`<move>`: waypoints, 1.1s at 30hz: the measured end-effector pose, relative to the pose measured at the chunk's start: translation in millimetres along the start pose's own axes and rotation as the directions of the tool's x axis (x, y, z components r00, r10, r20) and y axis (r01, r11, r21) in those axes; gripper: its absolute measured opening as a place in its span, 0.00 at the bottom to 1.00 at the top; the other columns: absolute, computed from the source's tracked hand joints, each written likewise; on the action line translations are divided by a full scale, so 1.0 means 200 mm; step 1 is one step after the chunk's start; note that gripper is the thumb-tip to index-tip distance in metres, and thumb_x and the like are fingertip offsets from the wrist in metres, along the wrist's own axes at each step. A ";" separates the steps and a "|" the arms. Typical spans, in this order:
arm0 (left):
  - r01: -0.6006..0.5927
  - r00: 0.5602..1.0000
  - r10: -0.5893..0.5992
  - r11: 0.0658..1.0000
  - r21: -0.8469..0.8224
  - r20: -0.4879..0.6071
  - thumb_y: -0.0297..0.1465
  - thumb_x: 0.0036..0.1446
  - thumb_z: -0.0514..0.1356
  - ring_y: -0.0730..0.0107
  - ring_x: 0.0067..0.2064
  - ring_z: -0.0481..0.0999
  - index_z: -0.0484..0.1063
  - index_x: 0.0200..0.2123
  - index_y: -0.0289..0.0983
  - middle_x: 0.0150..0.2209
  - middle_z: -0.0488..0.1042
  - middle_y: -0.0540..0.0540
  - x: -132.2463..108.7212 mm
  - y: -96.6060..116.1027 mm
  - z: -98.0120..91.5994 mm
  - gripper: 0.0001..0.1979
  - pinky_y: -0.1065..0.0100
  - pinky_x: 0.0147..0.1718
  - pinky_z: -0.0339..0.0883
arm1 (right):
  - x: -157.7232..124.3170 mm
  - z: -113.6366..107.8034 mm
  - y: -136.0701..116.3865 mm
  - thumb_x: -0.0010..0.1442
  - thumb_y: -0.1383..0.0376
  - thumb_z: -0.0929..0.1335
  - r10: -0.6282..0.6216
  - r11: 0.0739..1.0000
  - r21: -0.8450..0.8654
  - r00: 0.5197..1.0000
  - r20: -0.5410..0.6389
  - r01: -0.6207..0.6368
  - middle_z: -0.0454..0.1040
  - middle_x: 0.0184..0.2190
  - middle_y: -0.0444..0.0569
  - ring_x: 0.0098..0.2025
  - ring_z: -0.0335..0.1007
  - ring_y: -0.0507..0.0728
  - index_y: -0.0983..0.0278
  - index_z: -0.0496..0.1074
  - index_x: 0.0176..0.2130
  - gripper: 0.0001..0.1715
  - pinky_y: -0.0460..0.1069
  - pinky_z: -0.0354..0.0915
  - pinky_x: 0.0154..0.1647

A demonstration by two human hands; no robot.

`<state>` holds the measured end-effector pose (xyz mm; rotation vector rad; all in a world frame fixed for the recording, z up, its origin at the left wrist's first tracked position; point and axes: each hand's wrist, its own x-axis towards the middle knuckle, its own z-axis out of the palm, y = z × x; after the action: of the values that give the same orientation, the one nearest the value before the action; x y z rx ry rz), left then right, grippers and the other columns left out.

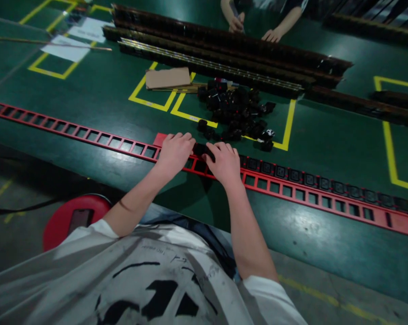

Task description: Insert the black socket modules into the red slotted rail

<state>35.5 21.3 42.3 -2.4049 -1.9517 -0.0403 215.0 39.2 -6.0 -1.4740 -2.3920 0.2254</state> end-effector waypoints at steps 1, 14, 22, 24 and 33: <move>0.005 1.000 -0.005 1.000 -0.004 -0.016 0.23 0.70 0.51 0.54 0.49 0.74 0.78 0.45 0.37 0.46 0.78 0.40 0.00 0.01 0.01 0.15 0.54 0.46 0.64 | 0.00 0.00 0.00 0.69 0.59 0.65 0.001 1.000 0.001 1.000 0.000 -0.001 0.77 0.51 0.56 0.53 0.67 0.66 0.59 0.74 0.60 0.23 0.59 0.61 0.49; -0.056 0.995 0.052 0.997 -0.050 -0.087 0.22 0.69 0.52 0.53 0.46 0.72 0.79 0.41 0.35 0.43 0.78 0.39 0.03 -0.02 0.05 0.14 0.52 0.46 0.64 | 0.00 0.01 0.00 0.65 0.58 0.67 0.038 0.999 0.034 0.999 -0.035 -0.037 0.78 0.53 0.57 0.53 0.69 0.68 0.61 0.75 0.59 0.24 0.60 0.62 0.51; -0.043 0.999 0.046 0.978 -0.205 0.014 0.24 0.67 0.57 0.53 0.48 0.72 0.79 0.44 0.33 0.45 0.76 0.38 0.03 -0.06 0.05 0.10 0.56 0.43 0.69 | -0.01 0.01 -0.02 0.66 0.61 0.67 0.046 0.998 0.041 0.995 -0.089 -0.042 0.79 0.53 0.57 0.54 0.71 0.66 0.65 0.76 0.55 0.21 0.61 0.58 0.59; -0.064 0.998 0.067 0.968 -0.242 0.002 0.25 0.67 0.59 0.54 0.49 0.72 0.79 0.46 0.34 0.46 0.76 0.39 0.04 -0.11 0.08 0.10 0.57 0.45 0.69 | -0.01 0.01 -0.02 0.66 0.59 0.67 0.049 0.998 0.045 0.994 -0.093 -0.045 0.79 0.52 0.57 0.54 0.71 0.67 0.64 0.76 0.55 0.21 0.61 0.59 0.58; -0.220 0.975 0.200 0.850 -0.479 -0.094 0.30 0.67 0.58 0.60 0.54 0.74 0.74 0.58 0.40 0.55 0.77 0.43 0.05 -0.40 0.25 0.18 0.56 0.57 0.63 | -0.01 0.02 0.00 0.68 0.54 0.67 0.051 0.997 0.066 0.996 -0.080 -0.046 0.79 0.53 0.58 0.54 0.71 0.69 0.63 0.76 0.56 0.23 0.63 0.59 0.56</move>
<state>-42.1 50.0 -5.7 -2.8773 -1.8142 -0.6457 213.4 38.0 -10.2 -1.4843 -2.2658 0.2468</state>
